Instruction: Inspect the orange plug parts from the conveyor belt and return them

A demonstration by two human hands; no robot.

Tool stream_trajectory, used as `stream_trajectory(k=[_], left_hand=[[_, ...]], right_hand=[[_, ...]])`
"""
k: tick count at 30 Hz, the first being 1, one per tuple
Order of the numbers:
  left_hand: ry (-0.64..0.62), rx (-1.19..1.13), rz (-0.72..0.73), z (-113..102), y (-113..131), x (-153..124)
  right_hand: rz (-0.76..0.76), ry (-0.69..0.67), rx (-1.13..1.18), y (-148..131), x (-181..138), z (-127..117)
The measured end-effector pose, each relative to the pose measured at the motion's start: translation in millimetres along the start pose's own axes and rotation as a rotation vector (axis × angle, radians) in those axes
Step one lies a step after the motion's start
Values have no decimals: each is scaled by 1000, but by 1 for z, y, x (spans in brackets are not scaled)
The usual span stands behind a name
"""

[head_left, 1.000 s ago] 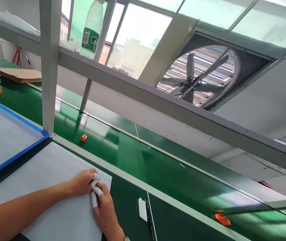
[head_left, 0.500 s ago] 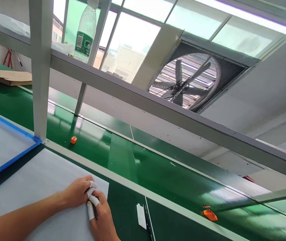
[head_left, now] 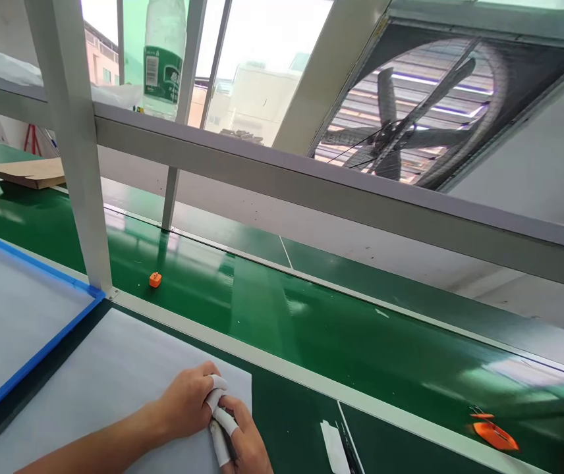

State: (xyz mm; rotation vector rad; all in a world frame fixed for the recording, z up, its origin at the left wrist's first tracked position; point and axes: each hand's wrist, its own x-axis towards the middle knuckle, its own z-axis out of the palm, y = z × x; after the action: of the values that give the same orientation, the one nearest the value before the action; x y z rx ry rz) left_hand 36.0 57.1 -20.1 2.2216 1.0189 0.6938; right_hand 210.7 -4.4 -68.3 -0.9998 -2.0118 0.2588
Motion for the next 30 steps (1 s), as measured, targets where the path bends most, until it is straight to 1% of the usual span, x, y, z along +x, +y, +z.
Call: stream_trajectory(k=[7,11,14,21,24,30], left_hand=[[-10,32,6,1,1,0],[4,23,13,2,2,-1],[8,24,11,1,3,-3],[12,49,9,-3,8,-4],[9,55,17,-4,9,-4],[-7,50,47,-8,7,-4]], right_hand=[[22,-74,-22,-13,8,-13],[88,-115,-15,-21,9,-15],[121,-118,-4,-25,9,-15],[138,-110,12,-28,13,-15],[125,-114,11,-30,15,-16],[123,-78,-11,-35,19,-19]])
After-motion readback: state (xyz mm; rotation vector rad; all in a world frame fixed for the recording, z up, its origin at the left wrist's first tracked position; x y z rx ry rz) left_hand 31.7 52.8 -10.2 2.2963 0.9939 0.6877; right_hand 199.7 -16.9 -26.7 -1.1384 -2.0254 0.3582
